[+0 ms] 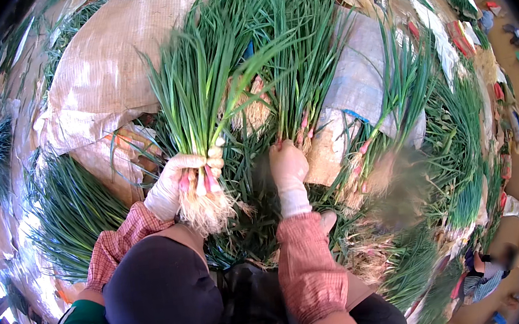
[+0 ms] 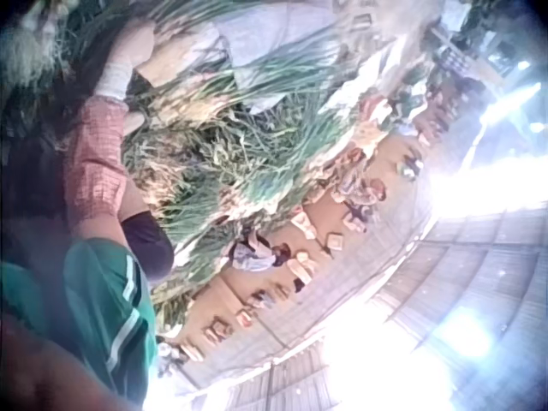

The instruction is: The person sorts bunches of spring onions by hand, removing loose soil and dry leaves from the roots and arranging them on top of large sacks.

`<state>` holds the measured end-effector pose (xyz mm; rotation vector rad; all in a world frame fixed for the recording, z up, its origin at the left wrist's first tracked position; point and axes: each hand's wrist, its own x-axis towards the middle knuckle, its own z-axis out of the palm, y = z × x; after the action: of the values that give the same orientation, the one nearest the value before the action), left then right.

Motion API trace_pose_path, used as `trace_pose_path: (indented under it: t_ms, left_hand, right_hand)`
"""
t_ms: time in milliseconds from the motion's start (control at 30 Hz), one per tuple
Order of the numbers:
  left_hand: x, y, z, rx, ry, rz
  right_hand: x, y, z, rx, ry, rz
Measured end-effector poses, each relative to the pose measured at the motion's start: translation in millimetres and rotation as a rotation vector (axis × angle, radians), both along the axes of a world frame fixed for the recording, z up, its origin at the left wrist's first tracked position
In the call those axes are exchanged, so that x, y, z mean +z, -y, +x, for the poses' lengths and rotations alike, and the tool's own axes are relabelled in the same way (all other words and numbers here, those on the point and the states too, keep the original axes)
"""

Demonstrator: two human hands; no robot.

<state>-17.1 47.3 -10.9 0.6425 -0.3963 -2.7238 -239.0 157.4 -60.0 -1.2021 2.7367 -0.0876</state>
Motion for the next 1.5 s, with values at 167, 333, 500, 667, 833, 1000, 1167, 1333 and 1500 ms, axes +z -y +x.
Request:
trace_pose_path:
  t_ms: [167, 333, 500, 667, 833, 1000, 1167, 1333, 1500]
  left_hand:
    - [19.0, 5.0, -4.4, -0.159, 0.111, -0.311]
    - [7.8, 3.5, -9.2, -0.161, 0.156, -0.143]
    - [5.0, 1.4, -10.7, -0.132, 0.132, -0.125]
    - [2.0, -6.7, 7.3, -0.013, 0.072, 0.072]
    - [15.7, 2.7, 12.4, 0.144, 0.007, 0.053]
    - [-13.6, 18.6, 10.0, -0.086, -0.154, 0.017]
    - [3.3, 6.9, 13.3, 0.013, -0.077, 0.044]
    - [13.9, 1.5, -7.6, -0.024, -0.105, 0.082]
    - [22.7, 6.7, 10.9, 0.084, -0.133, 0.042]
  right_hand:
    - [78.5, -16.9, 66.6, 0.186, 0.467, -0.118]
    - [85.8, 27.8, 69.5, -0.334, 1.107, -0.662]
    - [30.2, 27.7, 83.0, -0.776, 1.763, -0.963]
    - [-5.1, 18.8, 83.4, -1.082, 2.54, -1.279]
    - [47.4, 3.7, 68.7, 0.098, 1.312, -0.07]
    - [43.4, 16.0, -22.6, -0.126, 0.251, -0.18]
    - [41.4, 2.0, -39.6, -0.098, 0.618, -0.632]
    - [20.4, 13.9, -39.2, -0.092, 0.29, 0.093]
    - [40.2, -2.1, -26.1, -0.302, 0.869, -0.531]
